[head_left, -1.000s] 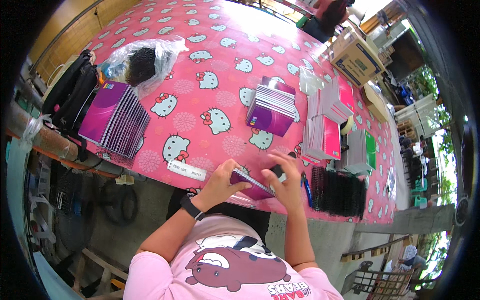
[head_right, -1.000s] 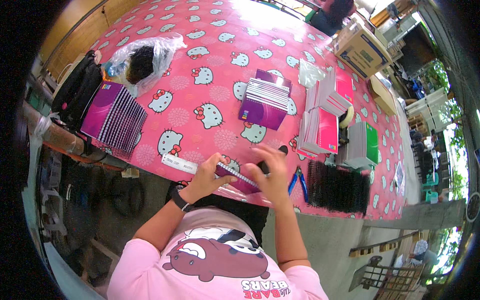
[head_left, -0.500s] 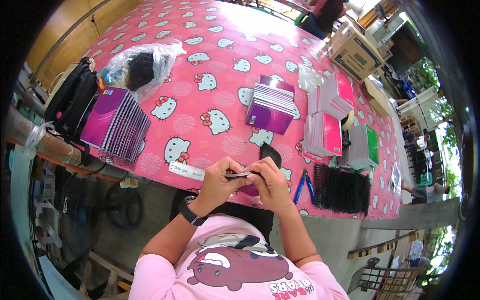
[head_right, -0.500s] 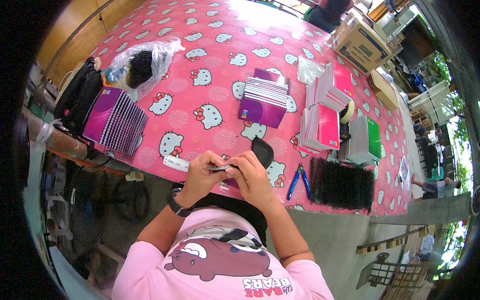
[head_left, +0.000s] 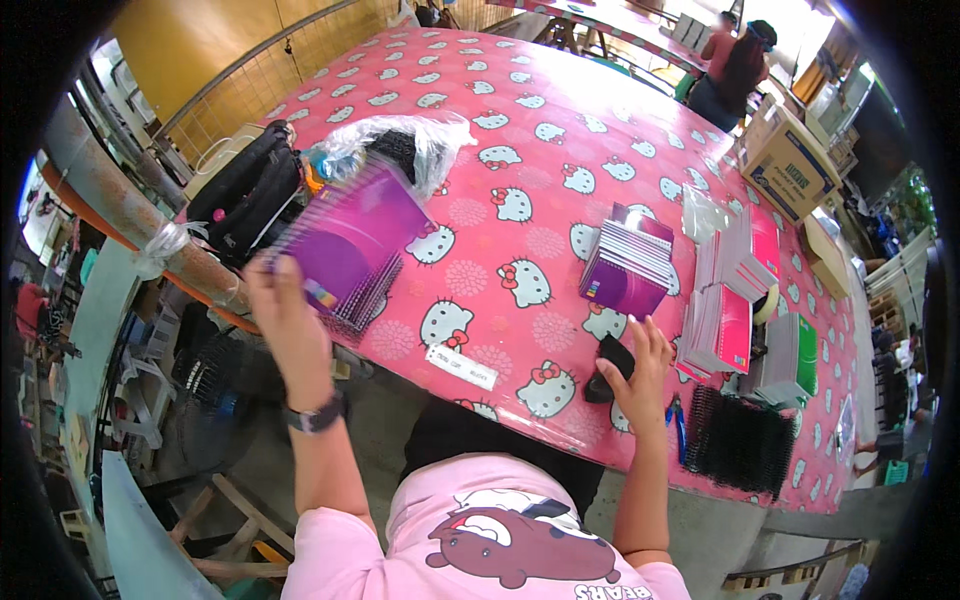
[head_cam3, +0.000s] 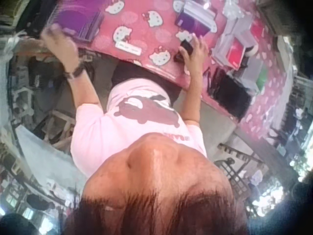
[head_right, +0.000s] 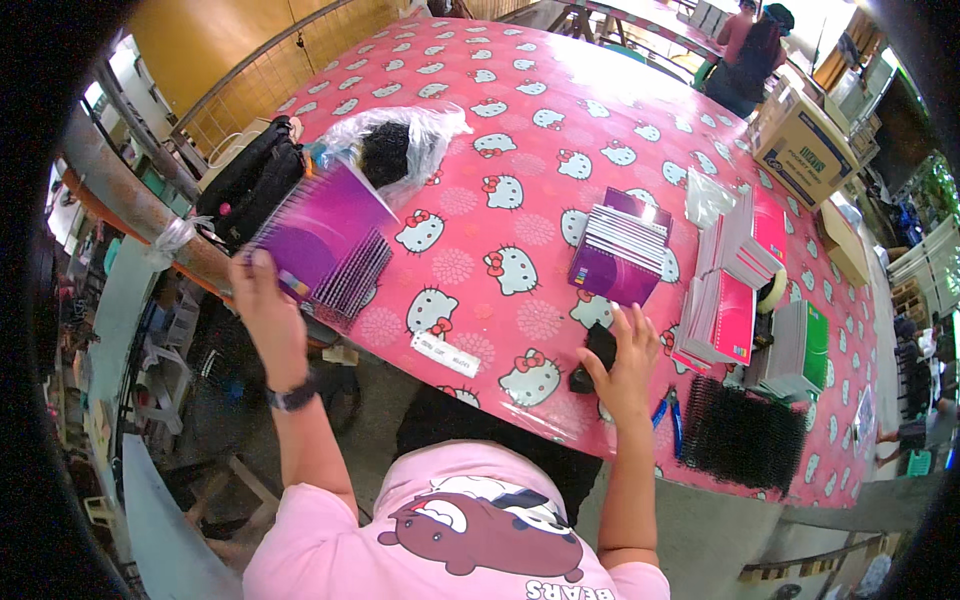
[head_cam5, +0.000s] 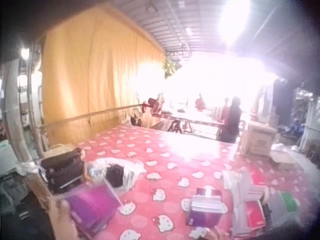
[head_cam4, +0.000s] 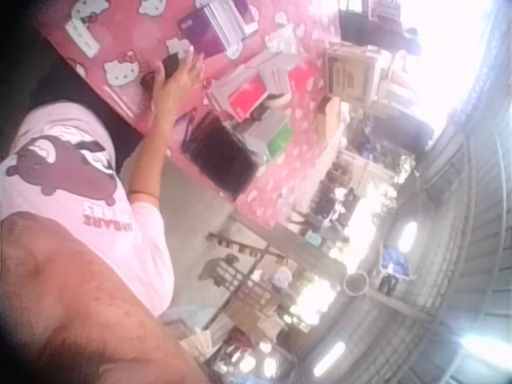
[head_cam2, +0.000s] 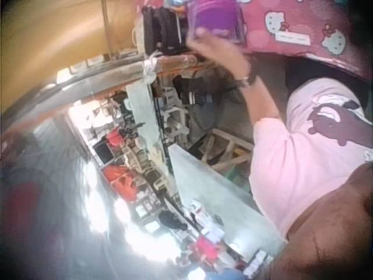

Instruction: The person inserts a spiral binding through the holes of paper stacks and covers by hand. The person then moves the bound notebook to a stack on the table and repeats the process with additional notebooks.

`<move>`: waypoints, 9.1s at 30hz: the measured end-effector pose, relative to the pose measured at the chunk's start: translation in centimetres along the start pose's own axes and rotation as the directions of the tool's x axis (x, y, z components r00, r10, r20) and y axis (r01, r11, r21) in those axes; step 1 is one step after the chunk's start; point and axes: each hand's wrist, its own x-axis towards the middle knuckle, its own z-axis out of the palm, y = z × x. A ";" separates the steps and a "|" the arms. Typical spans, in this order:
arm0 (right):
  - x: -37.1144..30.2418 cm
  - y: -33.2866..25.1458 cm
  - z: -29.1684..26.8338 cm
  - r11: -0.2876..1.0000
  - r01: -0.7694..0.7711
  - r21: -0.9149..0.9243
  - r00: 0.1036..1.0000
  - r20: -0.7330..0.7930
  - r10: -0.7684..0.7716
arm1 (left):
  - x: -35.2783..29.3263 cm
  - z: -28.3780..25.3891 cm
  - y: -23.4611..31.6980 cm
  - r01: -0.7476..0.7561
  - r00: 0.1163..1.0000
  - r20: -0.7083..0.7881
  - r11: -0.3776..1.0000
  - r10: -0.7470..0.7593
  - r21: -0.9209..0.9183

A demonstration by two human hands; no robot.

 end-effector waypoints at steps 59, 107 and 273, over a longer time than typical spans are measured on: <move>-4.4 -4.4 5.5 0.321 -0.271 0.907 0.910 0.133 0.392 | -16.9 10.0 -7.5 -0.574 0.585 0.776 0.797 0.236 0.190; -5.6 -0.2 -4.0 0.738 -0.357 0.572 0.904 0.409 0.120 | -17.2 12.9 -5.7 -0.522 0.340 0.935 0.848 0.102 0.098; 5.8 -10.7 1.0 0.619 0.196 0.760 0.898 0.114 -0.424 | 20.3 0.8 11.5 -0.554 0.832 0.492 0.403 0.255 0.728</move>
